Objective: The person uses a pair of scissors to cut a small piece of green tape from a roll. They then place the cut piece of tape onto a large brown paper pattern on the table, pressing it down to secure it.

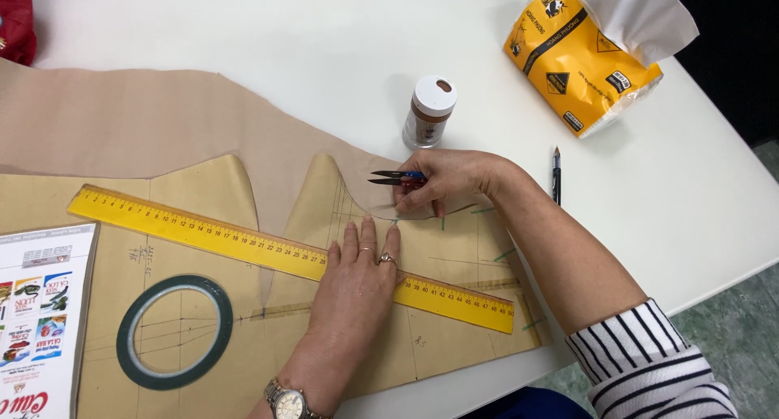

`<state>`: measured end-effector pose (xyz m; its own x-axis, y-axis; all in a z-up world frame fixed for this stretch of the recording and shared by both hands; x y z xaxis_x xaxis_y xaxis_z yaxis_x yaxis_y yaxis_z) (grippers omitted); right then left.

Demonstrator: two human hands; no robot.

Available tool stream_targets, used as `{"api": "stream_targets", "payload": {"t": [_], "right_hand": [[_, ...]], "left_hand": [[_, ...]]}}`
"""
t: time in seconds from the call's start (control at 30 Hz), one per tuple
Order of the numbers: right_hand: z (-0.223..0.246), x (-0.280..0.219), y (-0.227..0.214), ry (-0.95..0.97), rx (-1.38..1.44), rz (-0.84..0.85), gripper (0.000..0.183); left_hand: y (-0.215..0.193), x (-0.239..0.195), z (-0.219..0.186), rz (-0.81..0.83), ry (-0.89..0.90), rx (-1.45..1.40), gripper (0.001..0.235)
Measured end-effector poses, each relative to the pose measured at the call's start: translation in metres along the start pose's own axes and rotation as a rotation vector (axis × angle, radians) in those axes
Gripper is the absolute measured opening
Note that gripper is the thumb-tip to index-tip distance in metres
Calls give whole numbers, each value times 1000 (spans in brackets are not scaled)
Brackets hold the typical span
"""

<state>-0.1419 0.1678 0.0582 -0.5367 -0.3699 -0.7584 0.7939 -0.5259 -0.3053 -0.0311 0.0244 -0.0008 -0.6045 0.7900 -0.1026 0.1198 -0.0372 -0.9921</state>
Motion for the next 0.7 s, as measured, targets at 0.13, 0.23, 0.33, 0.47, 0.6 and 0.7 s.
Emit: {"api": "stream_targets", "payload": {"t": [0.13,0.23,0.33,0.47,0.6,0.7], "right_hand": [[1,-1,1,-3,-3,-19,9],[2,-1,2,15,-27,-43,8],[4,-3,4,57,-47,-77,4],[7,-6,5,102,-66,-123,4],[10,-10,8,100,-66,-142,3],[16,-15,10,119,-105,-176,4]], "left_hand": [[2,0,0,7,2,-9,57],[1,0,0,21,4,-20,55],[2,0,-1,48,15,0,55],[0,1,0,-8,2,39,51],[2,2,0,47,25,55,50],[-4,2,-1,96,36,27,52]]}}
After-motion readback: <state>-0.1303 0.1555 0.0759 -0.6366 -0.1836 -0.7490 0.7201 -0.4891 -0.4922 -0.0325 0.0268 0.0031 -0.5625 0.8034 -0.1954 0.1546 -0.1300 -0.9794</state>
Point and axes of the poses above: each hand's wrist, its own x-axis towards the middle knuckle, its own y-axis out of the palm, z = x × y, the point moved 4 cm from there along x, towards the middle knuckle, and after that the axes turned 15 degrees about y, right-handed, at the moved point
